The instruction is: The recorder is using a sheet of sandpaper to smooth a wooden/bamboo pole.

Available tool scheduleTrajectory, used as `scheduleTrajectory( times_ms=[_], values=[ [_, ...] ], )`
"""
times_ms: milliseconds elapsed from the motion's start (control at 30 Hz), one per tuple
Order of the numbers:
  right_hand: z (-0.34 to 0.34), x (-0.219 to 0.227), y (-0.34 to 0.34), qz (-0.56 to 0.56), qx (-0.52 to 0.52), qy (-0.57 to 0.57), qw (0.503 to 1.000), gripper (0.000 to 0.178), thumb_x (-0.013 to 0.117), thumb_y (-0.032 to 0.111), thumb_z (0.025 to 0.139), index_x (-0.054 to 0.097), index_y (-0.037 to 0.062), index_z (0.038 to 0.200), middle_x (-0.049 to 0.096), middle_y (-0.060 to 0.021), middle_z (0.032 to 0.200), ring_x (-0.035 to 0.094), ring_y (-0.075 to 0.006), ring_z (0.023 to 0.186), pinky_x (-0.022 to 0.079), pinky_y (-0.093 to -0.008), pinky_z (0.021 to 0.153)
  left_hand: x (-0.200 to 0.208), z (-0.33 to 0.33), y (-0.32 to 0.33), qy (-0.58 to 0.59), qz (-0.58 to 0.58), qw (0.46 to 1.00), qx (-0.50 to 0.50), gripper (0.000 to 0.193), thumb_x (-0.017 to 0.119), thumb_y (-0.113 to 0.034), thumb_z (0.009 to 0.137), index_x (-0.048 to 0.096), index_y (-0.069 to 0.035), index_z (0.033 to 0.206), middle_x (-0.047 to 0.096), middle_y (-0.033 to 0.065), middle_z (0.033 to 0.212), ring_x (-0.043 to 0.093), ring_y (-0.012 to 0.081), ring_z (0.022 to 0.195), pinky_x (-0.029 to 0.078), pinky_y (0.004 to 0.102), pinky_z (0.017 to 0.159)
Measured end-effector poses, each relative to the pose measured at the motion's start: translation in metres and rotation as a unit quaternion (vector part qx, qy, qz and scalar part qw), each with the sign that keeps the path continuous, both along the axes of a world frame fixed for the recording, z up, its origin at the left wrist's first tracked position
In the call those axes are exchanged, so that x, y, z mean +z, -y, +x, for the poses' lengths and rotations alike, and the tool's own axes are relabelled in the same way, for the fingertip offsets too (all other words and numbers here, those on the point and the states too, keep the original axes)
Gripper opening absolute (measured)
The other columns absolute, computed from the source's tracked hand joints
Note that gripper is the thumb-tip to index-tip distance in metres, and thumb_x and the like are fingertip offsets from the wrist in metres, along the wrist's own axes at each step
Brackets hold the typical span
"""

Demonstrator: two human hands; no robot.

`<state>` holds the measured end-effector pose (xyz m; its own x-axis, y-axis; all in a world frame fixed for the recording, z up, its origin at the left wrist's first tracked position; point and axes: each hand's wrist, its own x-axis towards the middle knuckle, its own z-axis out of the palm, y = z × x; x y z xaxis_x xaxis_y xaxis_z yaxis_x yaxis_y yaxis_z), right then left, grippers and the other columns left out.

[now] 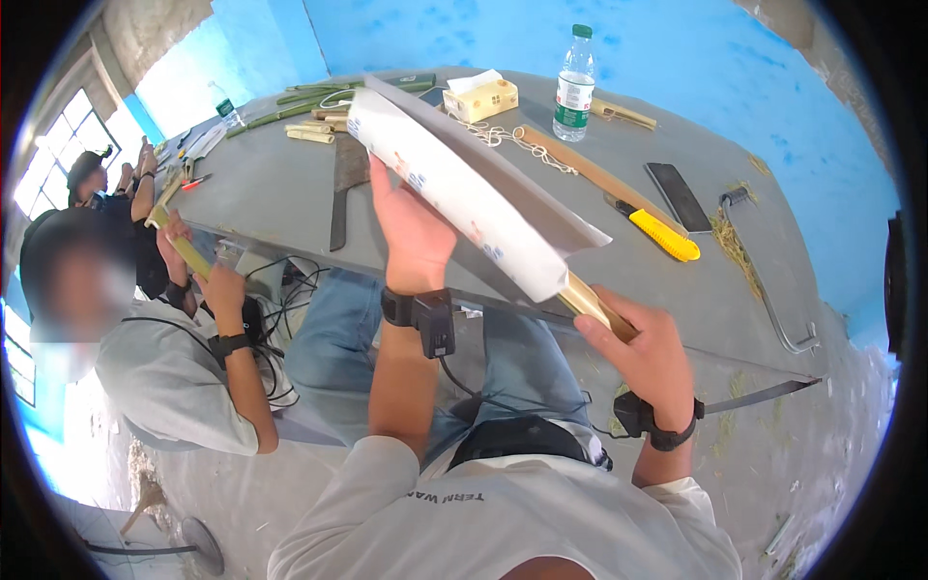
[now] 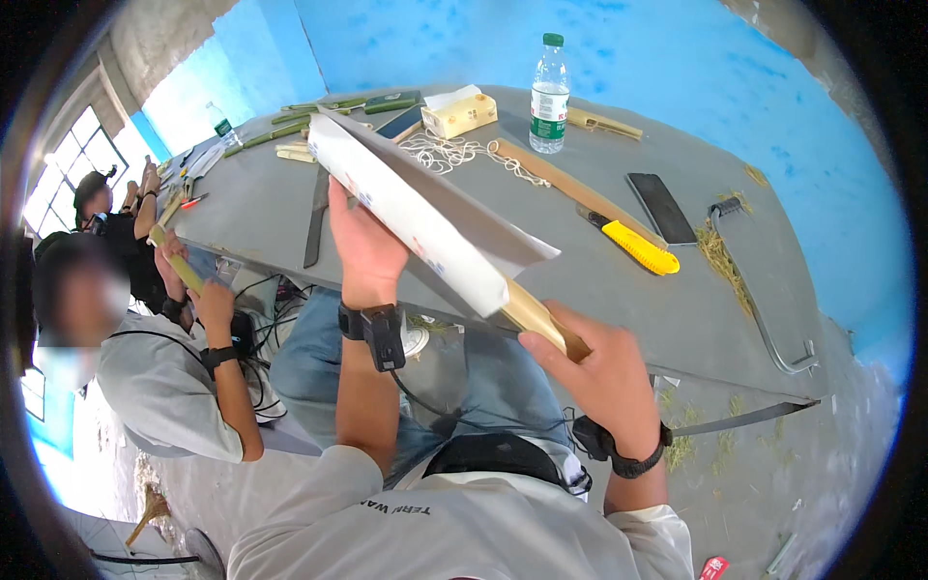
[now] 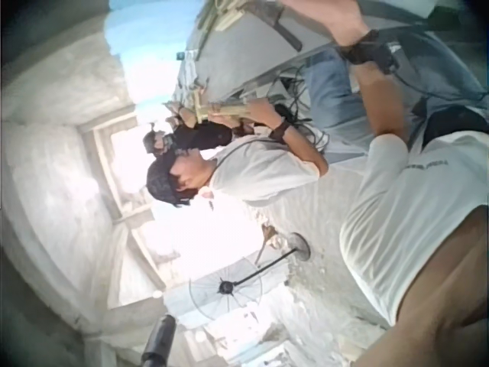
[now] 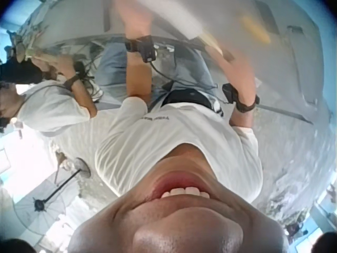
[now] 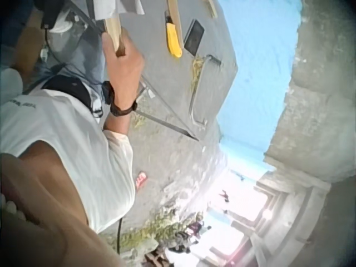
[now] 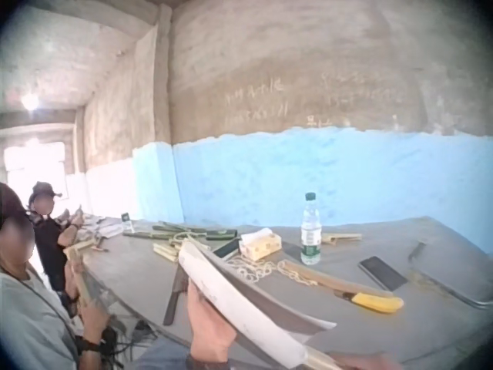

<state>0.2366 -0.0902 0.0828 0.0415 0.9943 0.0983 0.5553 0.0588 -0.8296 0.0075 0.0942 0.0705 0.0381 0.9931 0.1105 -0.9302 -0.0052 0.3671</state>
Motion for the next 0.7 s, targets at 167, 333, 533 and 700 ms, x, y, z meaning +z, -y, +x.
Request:
scheduleTrajectory(
  times_ms=[167, 333, 533, 700],
  values=[
    [-0.007, -0.002, -0.007, 0.015, -0.014, -0.006, 1.0, 0.047, 0.078, 0.041, 0.085, 0.071, 0.0031, 0.111, 0.066, -0.0151, 0.075, 0.059, -0.0199, 0.062, 0.049, -0.0314, 0.063, -0.004, 0.027, 0.018, -0.027, 0.029, 0.999, 0.003, 0.067, 0.035, -0.06, 0.104, 0.044, -0.01, 0.146, 0.053, 0.0095, 0.142, 0.051, 0.0294, 0.13, 0.043, 0.0453, 0.108],
    [-0.01, -0.004, -0.01, 0.049, -0.028, 0.073, 0.996, 0.057, 0.077, 0.053, 0.083, 0.07, -0.0016, 0.099, 0.063, -0.0173, 0.067, 0.057, -0.0276, 0.056, 0.048, -0.0361, 0.057, -0.007, 0.045, 0.036, -0.09, 0.1, 0.991, 0.006, 0.072, 0.033, -0.061, 0.104, 0.03, -0.009, 0.153, 0.044, 0.0087, 0.15, 0.043, 0.0259, 0.139, 0.037, 0.044, 0.113],
    [-0.006, -0.003, -0.017, 0.043, -0.047, 0.127, 0.99, 0.065, 0.072, 0.061, 0.085, 0.067, -0.0038, 0.092, 0.06, -0.0194, 0.061, 0.059, -0.0352, 0.054, 0.047, -0.0406, 0.054, -0.009, 0.061, 0.06, -0.115, 0.111, 0.986, -0.048, 0.067, 0.035, -0.054, 0.107, 0.032, -0.005, 0.152, 0.046, 0.0099, 0.149, 0.046, 0.0256, 0.137, 0.036, 0.0442, 0.114],
    [-0.009, 0.002, -0.018, 0.075, -0.041, 0.101, 0.991, 0.063, 0.072, 0.058, 0.086, 0.068, -0.003, 0.099, 0.065, -0.0206, 0.068, 0.065, -0.0373, 0.061, 0.051, -0.0409, 0.059, -0.013, 0.06, 0.066, -0.126, 0.127, 0.982, -0.061, 0.067, 0.035, -0.054, 0.107, 0.033, -0.004, 0.15, 0.047, 0.0105, 0.148, 0.046, 0.0248, 0.136, 0.036, 0.0447, 0.114]
  ],
)
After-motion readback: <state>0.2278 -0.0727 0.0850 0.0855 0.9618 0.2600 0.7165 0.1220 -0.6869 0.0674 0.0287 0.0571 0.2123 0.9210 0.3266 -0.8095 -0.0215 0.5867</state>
